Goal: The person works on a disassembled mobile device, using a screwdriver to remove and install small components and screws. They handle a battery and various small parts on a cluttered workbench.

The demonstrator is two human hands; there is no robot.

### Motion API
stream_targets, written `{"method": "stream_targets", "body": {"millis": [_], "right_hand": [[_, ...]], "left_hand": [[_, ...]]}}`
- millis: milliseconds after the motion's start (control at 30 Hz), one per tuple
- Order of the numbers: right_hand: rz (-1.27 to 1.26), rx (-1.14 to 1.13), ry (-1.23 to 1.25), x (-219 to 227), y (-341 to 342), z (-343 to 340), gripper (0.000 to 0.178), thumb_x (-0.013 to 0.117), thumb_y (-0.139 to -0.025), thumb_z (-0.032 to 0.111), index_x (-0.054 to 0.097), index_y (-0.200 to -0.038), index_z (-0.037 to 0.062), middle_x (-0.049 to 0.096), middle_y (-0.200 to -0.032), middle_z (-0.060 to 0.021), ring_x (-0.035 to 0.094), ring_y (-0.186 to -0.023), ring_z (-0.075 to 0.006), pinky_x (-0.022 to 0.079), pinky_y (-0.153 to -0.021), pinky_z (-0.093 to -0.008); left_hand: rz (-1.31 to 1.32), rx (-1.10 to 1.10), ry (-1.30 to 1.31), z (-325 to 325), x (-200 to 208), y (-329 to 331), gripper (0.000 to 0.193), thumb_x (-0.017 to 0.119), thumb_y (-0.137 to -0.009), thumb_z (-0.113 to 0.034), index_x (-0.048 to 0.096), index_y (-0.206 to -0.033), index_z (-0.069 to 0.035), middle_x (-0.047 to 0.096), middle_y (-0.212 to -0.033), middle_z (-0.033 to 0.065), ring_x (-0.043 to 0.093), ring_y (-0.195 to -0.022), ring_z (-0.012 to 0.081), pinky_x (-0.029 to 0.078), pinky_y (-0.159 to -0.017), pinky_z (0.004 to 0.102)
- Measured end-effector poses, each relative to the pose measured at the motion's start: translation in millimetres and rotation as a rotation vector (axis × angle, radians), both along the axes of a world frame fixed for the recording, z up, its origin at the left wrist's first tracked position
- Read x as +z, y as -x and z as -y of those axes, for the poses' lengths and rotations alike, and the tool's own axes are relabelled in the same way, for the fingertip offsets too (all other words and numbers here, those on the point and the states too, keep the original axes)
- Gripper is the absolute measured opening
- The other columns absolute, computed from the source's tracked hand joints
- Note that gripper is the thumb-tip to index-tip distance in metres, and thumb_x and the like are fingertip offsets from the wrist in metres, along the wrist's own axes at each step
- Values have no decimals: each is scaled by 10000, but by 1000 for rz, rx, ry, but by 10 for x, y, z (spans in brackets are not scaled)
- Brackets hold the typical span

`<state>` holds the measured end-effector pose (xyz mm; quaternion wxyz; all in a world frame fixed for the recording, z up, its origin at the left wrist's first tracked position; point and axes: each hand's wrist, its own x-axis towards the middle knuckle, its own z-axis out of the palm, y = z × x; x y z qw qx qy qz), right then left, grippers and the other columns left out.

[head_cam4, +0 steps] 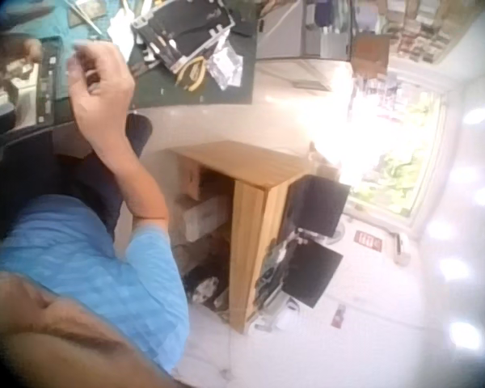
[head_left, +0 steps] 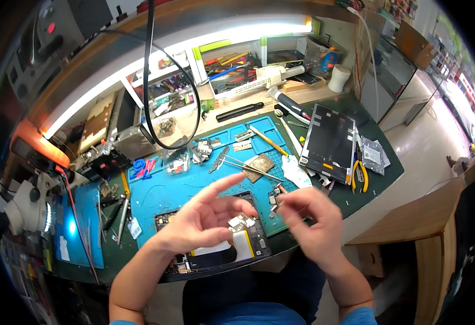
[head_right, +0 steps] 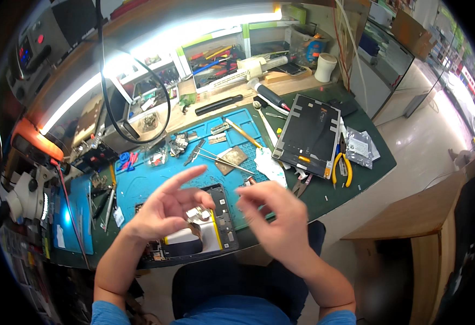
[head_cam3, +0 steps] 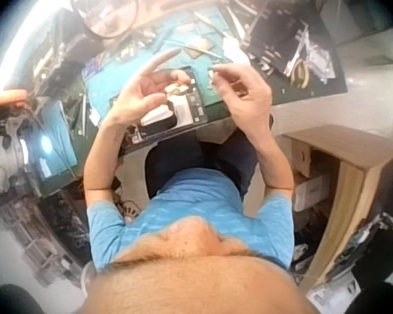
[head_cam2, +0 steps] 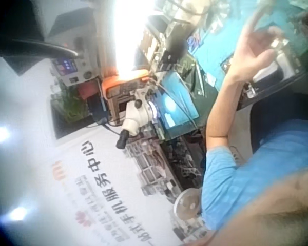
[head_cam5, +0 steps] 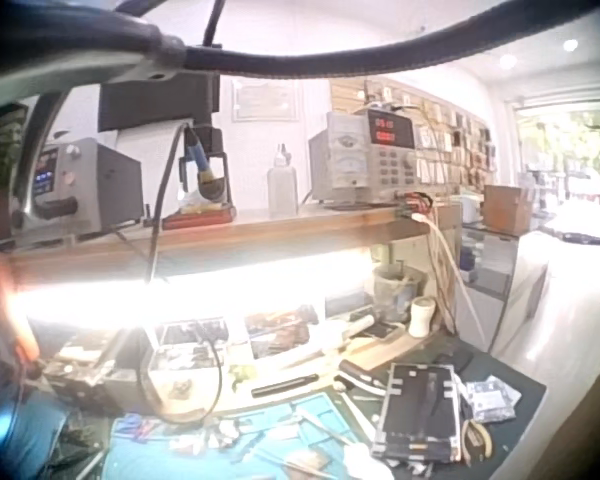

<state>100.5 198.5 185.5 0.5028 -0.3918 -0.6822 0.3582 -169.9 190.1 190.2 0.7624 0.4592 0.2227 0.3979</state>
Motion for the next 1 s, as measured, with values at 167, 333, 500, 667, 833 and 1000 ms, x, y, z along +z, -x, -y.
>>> {"method": "stream_targets", "body": {"millis": [167, 333, 500, 667, 833, 1000], "right_hand": [[360, -222, -50, 1, -176, -139, 173, 798, -969, 71, 787, -1140, 50, 741, -1021, -75, 705, -778, -177, 541, -640, -303], [611, -160, -126, -69, -82, -154, 235, 818, -932, 116, 781, -1163, 87, 690, -977, -58, 681, -894, -226, 553, -749, -373], [684, -140, -123, -5, 20, -189, 355, 850, -901, 158, 757, -1235, 82, 643, -989, -46, 650, -931, -245, 548, -784, -391], [754, -86, -177, -67, 6, -225, 381, 852, -897, 155, 757, -1256, 73, 624, -1017, -52, 640, -974, -254, 553, -796, -397], [745, -62, -155, -46, 11, -246, 341, 851, -892, 137, 760, -1218, 89, 617, -1049, -61, 638, -1009, -269, 554, -819, -407], [661, -54, -178, -60, 22, -276, 286, 846, -886, 101, 756, -1157, 104, 635, -1046, -62, 644, -1020, -278, 552, -844, -408]], "left_hand": [[-225, 223, 8, 35, 81, -38, 959, 730, -959, 10, 180, -1743, -39, 629, -1375, 197, 610, -1331, 232, 507, -1168, 401], [-257, 256, -3, 98, 48, -100, 941, 699, -961, 75, 188, -1740, -59, 600, -1384, 158, 612, -1304, 203, 536, -1131, 377], [-275, 277, 43, 164, 86, -112, 948, 752, -973, 8, 196, -1736, -76, 594, -1387, 133, 589, -1296, 184, 477, -1158, 365], [-287, 286, 19, 182, 97, -118, 924, 696, -962, 87, 203, -1730, -57, 585, -1384, 146, 605, -1291, 194, 544, -1113, 358], [-286, 287, 4, 174, 102, -115, 925, 697, -962, 88, 202, -1729, -56, 586, -1385, 145, 604, -1298, 194, 542, -1117, 357], [-281, 297, 4, 174, 73, -113, 920, 696, -963, 87, 206, -1728, -57, 589, -1382, 145, 601, -1304, 196, 540, -1120, 357]]}}
